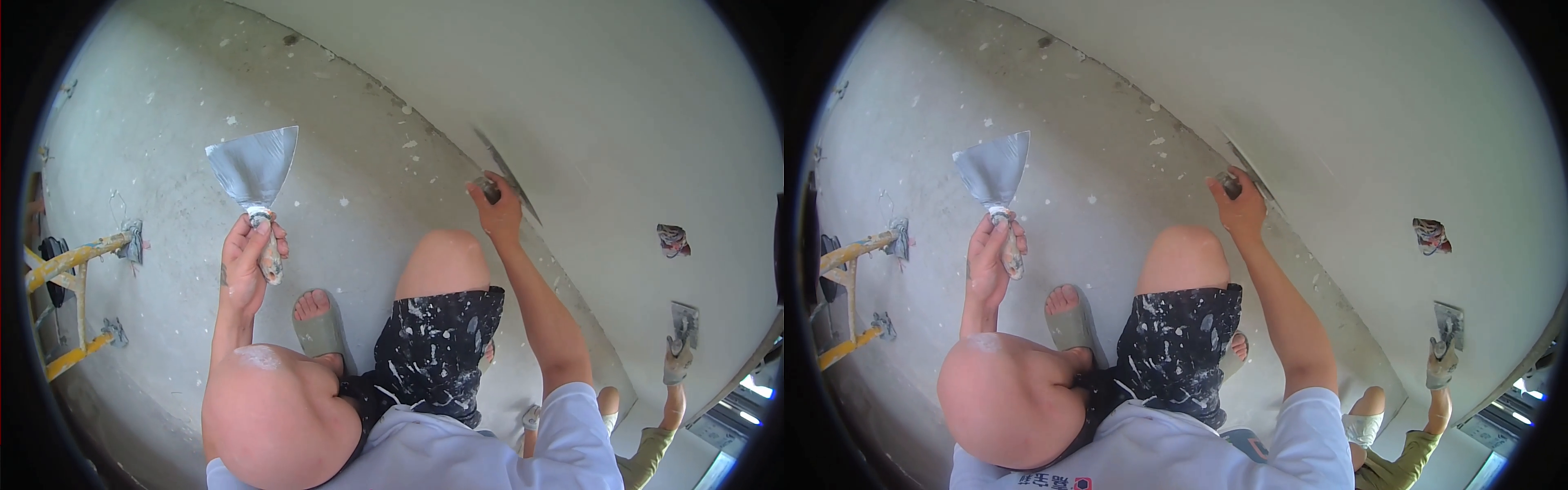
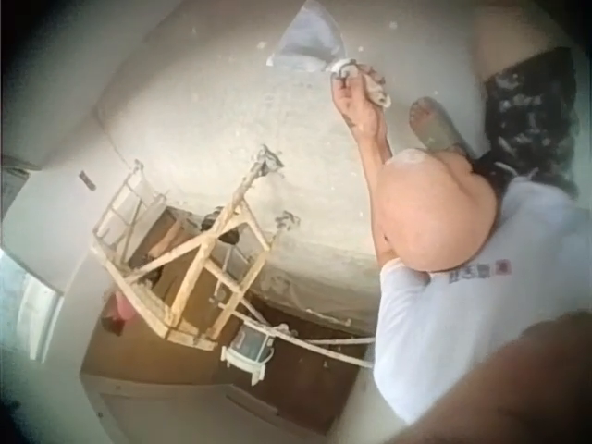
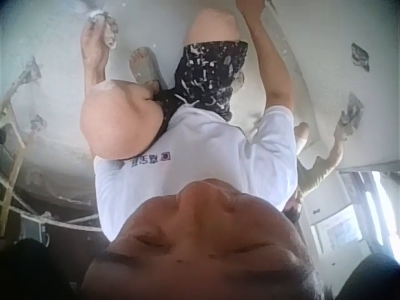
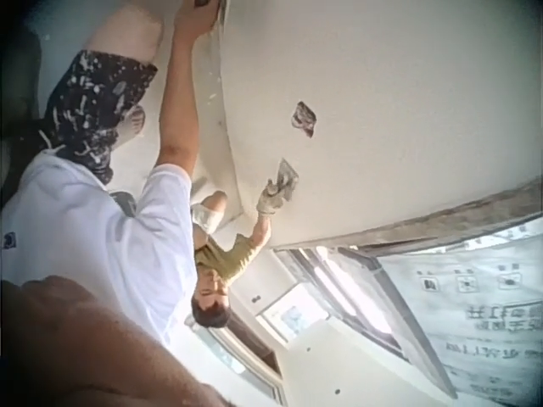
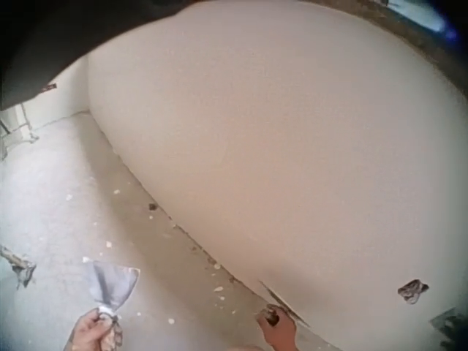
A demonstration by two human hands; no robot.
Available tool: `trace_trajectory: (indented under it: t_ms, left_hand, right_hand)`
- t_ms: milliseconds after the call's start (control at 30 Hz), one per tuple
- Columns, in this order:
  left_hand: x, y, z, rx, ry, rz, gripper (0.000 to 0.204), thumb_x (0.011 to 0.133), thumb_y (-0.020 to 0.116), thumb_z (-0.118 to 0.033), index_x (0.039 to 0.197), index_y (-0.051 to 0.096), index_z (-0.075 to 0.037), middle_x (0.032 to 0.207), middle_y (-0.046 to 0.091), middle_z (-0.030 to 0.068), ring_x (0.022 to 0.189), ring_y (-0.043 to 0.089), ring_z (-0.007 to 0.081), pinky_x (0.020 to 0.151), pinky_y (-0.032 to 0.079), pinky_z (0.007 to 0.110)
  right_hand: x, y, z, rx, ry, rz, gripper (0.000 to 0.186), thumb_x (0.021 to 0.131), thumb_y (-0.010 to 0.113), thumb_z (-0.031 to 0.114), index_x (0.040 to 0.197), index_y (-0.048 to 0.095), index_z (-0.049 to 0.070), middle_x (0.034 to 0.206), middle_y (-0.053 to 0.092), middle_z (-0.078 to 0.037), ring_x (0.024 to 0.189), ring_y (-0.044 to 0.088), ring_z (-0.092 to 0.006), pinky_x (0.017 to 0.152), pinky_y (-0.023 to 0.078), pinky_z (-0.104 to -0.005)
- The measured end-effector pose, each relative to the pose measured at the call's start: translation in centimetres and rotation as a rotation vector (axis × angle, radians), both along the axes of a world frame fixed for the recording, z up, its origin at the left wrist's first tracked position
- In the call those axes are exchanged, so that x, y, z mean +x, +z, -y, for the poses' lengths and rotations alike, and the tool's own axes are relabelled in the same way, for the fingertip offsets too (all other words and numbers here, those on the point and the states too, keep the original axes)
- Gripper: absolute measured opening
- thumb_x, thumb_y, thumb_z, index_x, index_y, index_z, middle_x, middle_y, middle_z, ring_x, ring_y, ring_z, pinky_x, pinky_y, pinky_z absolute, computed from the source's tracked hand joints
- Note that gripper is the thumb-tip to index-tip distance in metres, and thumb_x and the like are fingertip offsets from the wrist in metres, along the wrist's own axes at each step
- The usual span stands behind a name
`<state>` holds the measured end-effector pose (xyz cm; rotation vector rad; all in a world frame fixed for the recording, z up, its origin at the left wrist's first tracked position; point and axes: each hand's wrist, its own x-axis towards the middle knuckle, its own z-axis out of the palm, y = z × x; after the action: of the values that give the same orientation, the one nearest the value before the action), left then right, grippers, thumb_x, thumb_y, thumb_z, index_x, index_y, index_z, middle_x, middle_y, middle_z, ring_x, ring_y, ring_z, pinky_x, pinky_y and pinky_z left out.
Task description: Applying plaster or joint compound to a wall using a trowel and putty knife.
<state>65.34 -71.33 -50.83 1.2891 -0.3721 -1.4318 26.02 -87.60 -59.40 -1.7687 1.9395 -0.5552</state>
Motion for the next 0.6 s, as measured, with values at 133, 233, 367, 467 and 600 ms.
trace_trajectory:
  t_ms: [133, 233, 367, 467, 600]
  left_hand:
    - [-0.1, -0.2, -0.4, 0.007, 0.012, -0.024, 0.021, 0.100, 0.059, -0.020, 0.113, 0.056, -0.003, 0.091, 0.063, 0.0053, 0.076, 0.060, 0.0127, 0.070, 0.049, 0.027]
    - [0.4, 0.7, -1.4, -0.003, 0.031, -0.025, 0.021, 0.099, 0.058, -0.020, 0.113, 0.056, -0.003, 0.091, 0.064, 0.0058, 0.076, 0.061, 0.0126, 0.070, 0.050, 0.027]
    - [0.8, 1.3, -2.1, 0.001, 0.077, -0.023, 0.023, 0.099, 0.059, -0.019, 0.113, 0.055, -0.002, 0.091, 0.064, 0.0064, 0.077, 0.061, 0.0130, 0.071, 0.050, 0.028]
    - [0.6, 1.0, -2.7, 0.024, 0.095, -0.022, 0.023, 0.100, 0.056, -0.021, 0.115, 0.055, -0.003, 0.091, 0.063, 0.0057, 0.076, 0.061, 0.0131, 0.070, 0.049, 0.027]
    - [1.5, 0.7, -3.0, -0.012, 0.113, -0.091, 0.023, 0.099, 0.059, -0.018, 0.114, 0.056, -0.001, 0.092, 0.065, 0.0081, 0.076, 0.063, 0.0140, 0.072, 0.052, 0.029]
  right_hand:
    - [3.9, -4.4, 1.4, 0.164, 0.070, -0.031, 0.070, 0.076, 0.076, 0.057, 0.124, 0.065, 0.008, 0.106, 0.071, -0.016, 0.096, 0.069, -0.0310, 0.087, 0.052, -0.0400]
    - [6.3, -6.7, 3.9, 0.178, 0.082, -0.023, 0.076, 0.075, 0.075, 0.059, 0.127, 0.064, 0.005, 0.111, 0.070, -0.018, 0.102, 0.068, -0.0322, 0.090, 0.051, -0.0406]
    - [5.7, -8.3, 6.2, 0.151, 0.077, -0.166, 0.083, 0.074, 0.074, 0.061, 0.131, 0.060, 0.003, 0.119, 0.068, -0.021, 0.110, 0.065, -0.0325, 0.094, 0.049, -0.0407]
    - [4.5, -5.8, 6.2, 0.187, 0.077, -0.147, 0.084, 0.074, 0.075, 0.060, 0.133, 0.059, 0.003, 0.115, 0.069, -0.019, 0.107, 0.066, -0.0290, 0.093, 0.049, -0.0380]
    - [5.9, 3.9, 6.6, 0.196, 0.040, -0.033, 0.079, 0.077, 0.075, 0.056, 0.133, 0.060, 0.003, 0.106, 0.070, -0.015, 0.100, 0.067, -0.0247, 0.089, 0.049, -0.0353]
